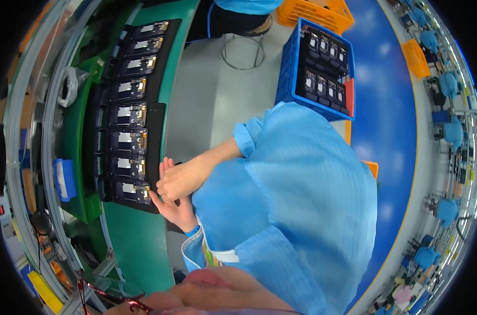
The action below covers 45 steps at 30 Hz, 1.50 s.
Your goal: Inserting small rubber components into the rear casing of electronic devices on an assembly line.
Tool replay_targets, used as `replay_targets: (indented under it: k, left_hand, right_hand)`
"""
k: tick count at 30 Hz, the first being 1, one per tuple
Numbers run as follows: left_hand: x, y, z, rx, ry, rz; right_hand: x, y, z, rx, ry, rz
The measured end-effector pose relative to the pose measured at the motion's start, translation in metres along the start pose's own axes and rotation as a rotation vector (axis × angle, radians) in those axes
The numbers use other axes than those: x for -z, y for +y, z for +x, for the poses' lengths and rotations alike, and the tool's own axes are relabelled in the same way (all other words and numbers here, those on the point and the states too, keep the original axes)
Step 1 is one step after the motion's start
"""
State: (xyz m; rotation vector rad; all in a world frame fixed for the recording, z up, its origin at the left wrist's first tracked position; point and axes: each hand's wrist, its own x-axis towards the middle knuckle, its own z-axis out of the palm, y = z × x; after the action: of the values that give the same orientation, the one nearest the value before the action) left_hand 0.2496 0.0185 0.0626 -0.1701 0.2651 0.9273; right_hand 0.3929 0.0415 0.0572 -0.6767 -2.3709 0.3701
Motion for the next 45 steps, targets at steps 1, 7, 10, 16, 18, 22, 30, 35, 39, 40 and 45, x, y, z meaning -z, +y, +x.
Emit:
replay_targets:
  k: [1, 7, 10, 16, 18, 22, 30, 35, 39, 40, 45]
  left_hand:
    - [-0.002, -0.001, -0.001, -0.013, -0.009, 0.008]
    - [0.001, -0.003, -0.001, 0.001, -0.028, 0.039]
    - [0.007, -0.002, -0.004, 0.015, -0.023, -0.018]
    - [0.015, 0.002, -0.008, -0.04, 0.009, 0.098]
    - [0.014, 0.006, -0.005, -0.036, 0.013, 0.045]
    - [0.016, 0.012, 0.007, -0.038, -0.018, 0.085]
    - [0.025, 0.028, -0.008, -0.147, -0.019, 0.101]
    - [0.03, 0.029, -0.008, -0.125, -0.063, 0.09]
    - [0.027, 0.027, -0.006, -0.15, -0.078, 0.123]
    - [0.027, 0.027, -0.006, -0.158, -0.068, 0.116]
    - [0.03, 0.026, -0.002, -0.168, -0.054, 0.121]
  right_hand:
    - [0.0, 0.0, 0.0, -0.023, 0.008, -0.01]
    - [-0.001, -0.006, -0.008, -0.135, 0.041, -0.064]
    - [-0.005, -0.011, -0.01, -0.168, 0.029, -0.066]
    - [-0.004, -0.019, -0.012, -0.114, -0.228, 0.028]
    - [-0.006, -0.012, -0.01, -0.045, -0.083, 0.042]
    - [-0.005, 0.001, -0.004, -0.156, 0.016, 0.233]
    - [-0.004, 0.013, 0.021, -0.249, -0.043, 0.311]
    - [-0.011, 0.007, 0.015, -0.332, -0.078, 0.218]
    - [-0.013, 0.001, 0.018, -0.326, -0.072, 0.159]
    - [-0.013, 0.0, 0.018, -0.327, -0.079, 0.171]
    - [-0.013, 0.002, 0.018, -0.313, -0.13, 0.171]
